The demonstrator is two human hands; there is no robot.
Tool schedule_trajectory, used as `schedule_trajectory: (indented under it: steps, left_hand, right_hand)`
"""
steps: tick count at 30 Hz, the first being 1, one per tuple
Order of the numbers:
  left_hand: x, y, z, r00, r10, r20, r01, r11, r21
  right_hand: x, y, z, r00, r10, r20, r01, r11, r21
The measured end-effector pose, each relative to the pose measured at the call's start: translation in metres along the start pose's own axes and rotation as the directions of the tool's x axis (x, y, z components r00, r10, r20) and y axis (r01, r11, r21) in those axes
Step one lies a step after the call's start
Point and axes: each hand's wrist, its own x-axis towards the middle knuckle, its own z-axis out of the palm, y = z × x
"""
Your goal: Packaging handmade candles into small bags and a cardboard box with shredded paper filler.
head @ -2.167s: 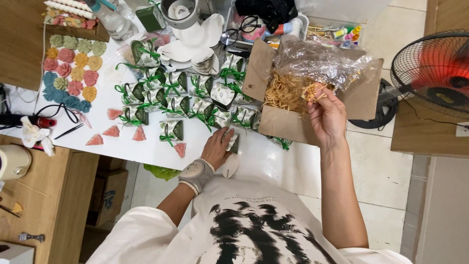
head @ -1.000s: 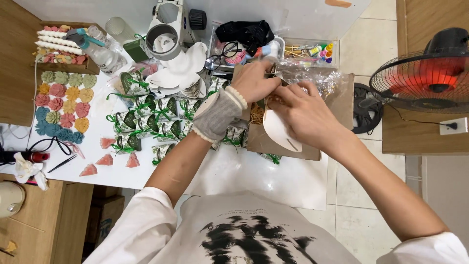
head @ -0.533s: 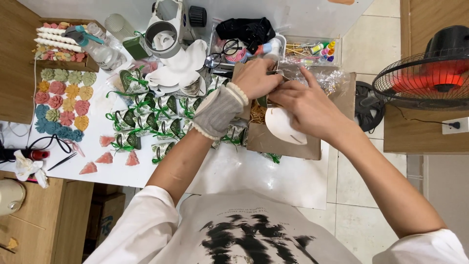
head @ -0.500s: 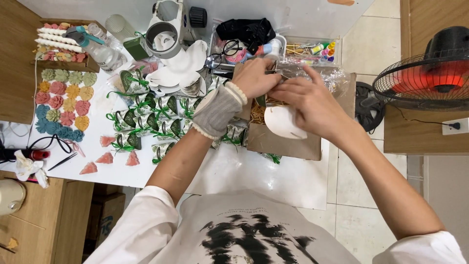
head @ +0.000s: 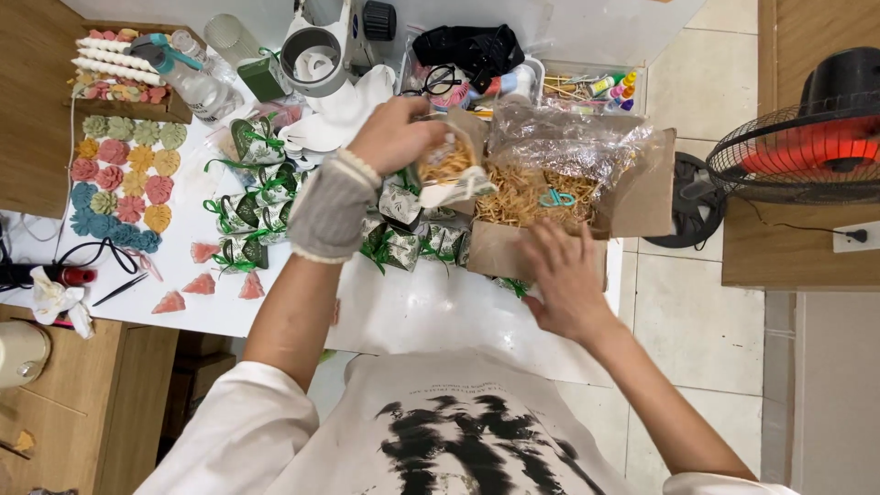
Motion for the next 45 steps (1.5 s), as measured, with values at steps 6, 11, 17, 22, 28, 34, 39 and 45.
schedule_trajectory:
  steps: [6,11,17,22,28,34,39,45]
  left_hand:
    - [-0.054,-0.052,-0.026,0.996,-0.074,-0.053,0.074,0.997,0.012]
    - [-0.068,-0.078,-0.022,0.992,-0.126,0.014,0.127,0.983,-0.133]
    - [-0.062,-0.076,-0.014,0.994,-0.111,0.016,0.112,0.981,-0.156]
    - [-0.053,-0.065,-0.011,0.997,-0.068,-0.048,0.066,0.997,-0.046]
    - [-0.061,-0.048,-0.003,0.994,-0.111,-0.026,0.109,0.991,-0.076]
    - [-0.059,-0.058,0.007,0.997,-0.004,-0.075,0.003,1.0,-0.006]
    - [-0.073,-0.031,0.009,0.99,0.053,-0.133,-0.046,0.998,0.053]
    - [-0.073,-0.005,0.018,0.984,0.091,-0.15,-0.085,0.995,0.045]
  right_hand:
    - [0.017,0.014,0.023,0.995,0.065,0.072,-0.039,0.948,-0.316]
    - [0.053,0.064,-0.002,0.971,0.235,0.044,-0.225,0.96,-0.169]
    - [0.065,0.072,0.002,0.945,0.326,0.024,-0.318,0.934,-0.162]
    - [0.057,0.024,-0.044,0.976,0.203,0.073,-0.189,0.969,-0.161]
    - [0.05,0.003,-0.008,0.965,0.088,0.247,-0.145,0.964,0.222]
    - [0.11,-0.036,0.009,0.863,0.375,0.34,-0.415,0.908,0.052]
    - [0.112,0.016,0.067,0.823,0.399,0.405,-0.502,0.844,0.189]
    - [0.07,0.077,0.052,0.901,0.411,0.142,-0.393,0.909,-0.137]
